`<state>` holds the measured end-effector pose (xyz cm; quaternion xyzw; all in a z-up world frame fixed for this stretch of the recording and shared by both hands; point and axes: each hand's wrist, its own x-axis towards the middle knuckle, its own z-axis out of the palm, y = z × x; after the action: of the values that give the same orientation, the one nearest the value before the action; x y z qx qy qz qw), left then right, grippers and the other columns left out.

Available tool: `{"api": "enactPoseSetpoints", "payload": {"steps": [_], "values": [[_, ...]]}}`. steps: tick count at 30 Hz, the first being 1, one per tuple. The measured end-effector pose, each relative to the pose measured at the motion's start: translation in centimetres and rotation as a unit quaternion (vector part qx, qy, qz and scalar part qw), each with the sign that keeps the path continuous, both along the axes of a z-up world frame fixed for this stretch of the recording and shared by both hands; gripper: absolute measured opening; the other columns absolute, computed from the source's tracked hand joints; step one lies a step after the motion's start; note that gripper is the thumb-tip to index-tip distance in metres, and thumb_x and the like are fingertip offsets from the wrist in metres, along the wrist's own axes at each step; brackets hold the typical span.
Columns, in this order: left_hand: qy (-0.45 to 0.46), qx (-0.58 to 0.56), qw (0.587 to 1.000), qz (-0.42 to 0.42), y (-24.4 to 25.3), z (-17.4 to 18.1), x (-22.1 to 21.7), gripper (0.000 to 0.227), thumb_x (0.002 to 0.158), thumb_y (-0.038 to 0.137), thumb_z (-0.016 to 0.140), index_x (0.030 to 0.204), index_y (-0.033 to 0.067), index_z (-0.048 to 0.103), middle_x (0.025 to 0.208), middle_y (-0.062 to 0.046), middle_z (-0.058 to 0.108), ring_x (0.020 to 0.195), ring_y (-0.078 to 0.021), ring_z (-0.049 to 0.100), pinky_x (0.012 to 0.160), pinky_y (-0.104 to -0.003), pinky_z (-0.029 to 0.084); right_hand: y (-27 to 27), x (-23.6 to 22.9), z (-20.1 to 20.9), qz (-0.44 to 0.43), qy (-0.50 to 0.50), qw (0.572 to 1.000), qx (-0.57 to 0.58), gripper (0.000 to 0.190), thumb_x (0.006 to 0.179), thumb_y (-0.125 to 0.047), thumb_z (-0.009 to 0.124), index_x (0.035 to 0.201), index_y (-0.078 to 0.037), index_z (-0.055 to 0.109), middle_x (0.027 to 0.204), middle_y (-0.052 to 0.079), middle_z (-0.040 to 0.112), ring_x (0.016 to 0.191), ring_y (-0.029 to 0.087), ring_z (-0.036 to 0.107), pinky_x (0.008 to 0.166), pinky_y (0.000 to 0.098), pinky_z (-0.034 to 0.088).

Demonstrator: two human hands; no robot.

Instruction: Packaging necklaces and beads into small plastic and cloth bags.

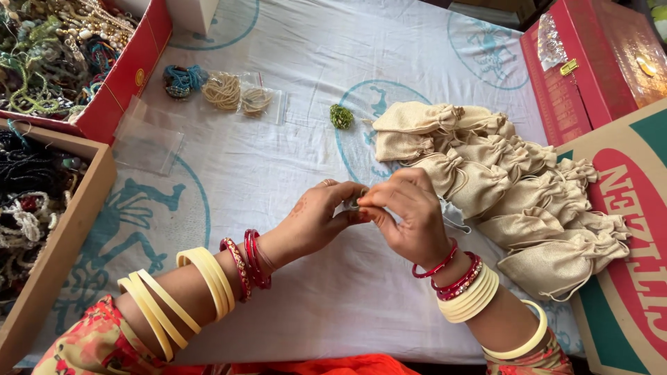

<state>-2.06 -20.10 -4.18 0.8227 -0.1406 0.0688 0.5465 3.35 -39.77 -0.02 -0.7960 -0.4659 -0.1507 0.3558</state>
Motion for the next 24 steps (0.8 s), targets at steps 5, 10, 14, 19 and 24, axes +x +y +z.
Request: {"api": "enactPoseSetpoints", "payload": {"steps": [5, 10, 14, 19, 24], "values": [[0.030, -0.080, 0.996, -0.037, -0.1, -0.2, 0.1, 0.034, 0.094, 0.018, 0.073, 0.125, 0.0056, 0.067, 0.105, -0.010, 0.076, 0.097, -0.0211, 0.075, 0.084, -0.035, 0.058, -0.7, 0.1, 0.8, 0.019, -0.076, 0.993, -0.089, 0.018, 0.080, -0.015, 0.071, 0.096, -0.013, 0.077, 0.128, 0.011, 0.059, 0.120, 0.031, 0.045, 0.105, 0.0479, 0.036], [0.032, -0.164, 0.984, -0.057, 0.4, -1.1, 0.6, 0.050, 0.098, 0.011, 0.069, 0.145, 0.0055, 0.052, 0.114, -0.011, 0.076, 0.108, -0.0188, 0.073, 0.092, -0.032, 0.059, -0.7, 0.8, 0.1, 0.015, -0.018, 1.000, -0.020, 0.025, 0.085, -0.018, 0.068, 0.109, -0.015, 0.074, 0.133, 0.009, 0.053, 0.126, 0.030, 0.044, 0.107, 0.0412, 0.038], [0.040, -0.203, 0.973, -0.104, 0.3, -3.4, 1.1, 0.064, 0.100, 0.004, 0.060, 0.158, 0.0051, 0.034, 0.121, -0.013, 0.074, 0.116, -0.0189, 0.071, 0.097, -0.032, 0.059, 0.6, 0.7, 0.0, 0.065, -0.074, 0.993, -0.072, 0.028, 0.076, -0.016, 0.073, 0.103, -0.011, 0.069, 0.136, 0.013, 0.055, 0.131, 0.035, 0.044, 0.113, 0.0483, 0.034], [0.057, -0.255, 0.954, -0.149, 0.5, -2.3, 1.1, 0.066, 0.103, 0.009, 0.057, 0.161, 0.0051, 0.024, 0.127, -0.013, 0.072, 0.122, -0.0184, 0.068, 0.104, -0.033, 0.054, 0.2, 0.6, -0.4, 0.024, -0.070, 0.997, -0.031, 0.031, 0.083, -0.016, 0.082, 0.110, -0.010, 0.068, 0.136, 0.011, 0.054, 0.129, 0.032, 0.044, 0.112, 0.0468, 0.035], [0.121, -0.342, 0.914, -0.181, 0.5, -1.2, 0.7, 0.071, 0.103, 0.014, 0.059, 0.162, 0.0104, 0.019, 0.128, -0.012, 0.068, 0.122, -0.0172, 0.064, 0.107, -0.033, 0.051, -0.1, 0.6, -0.4, 0.002, -0.104, 0.994, -0.017, 0.024, 0.082, -0.012, 0.084, 0.101, -0.016, 0.069, 0.132, 0.009, 0.057, 0.125, 0.030, 0.047, 0.103, 0.0418, 0.041]]}}
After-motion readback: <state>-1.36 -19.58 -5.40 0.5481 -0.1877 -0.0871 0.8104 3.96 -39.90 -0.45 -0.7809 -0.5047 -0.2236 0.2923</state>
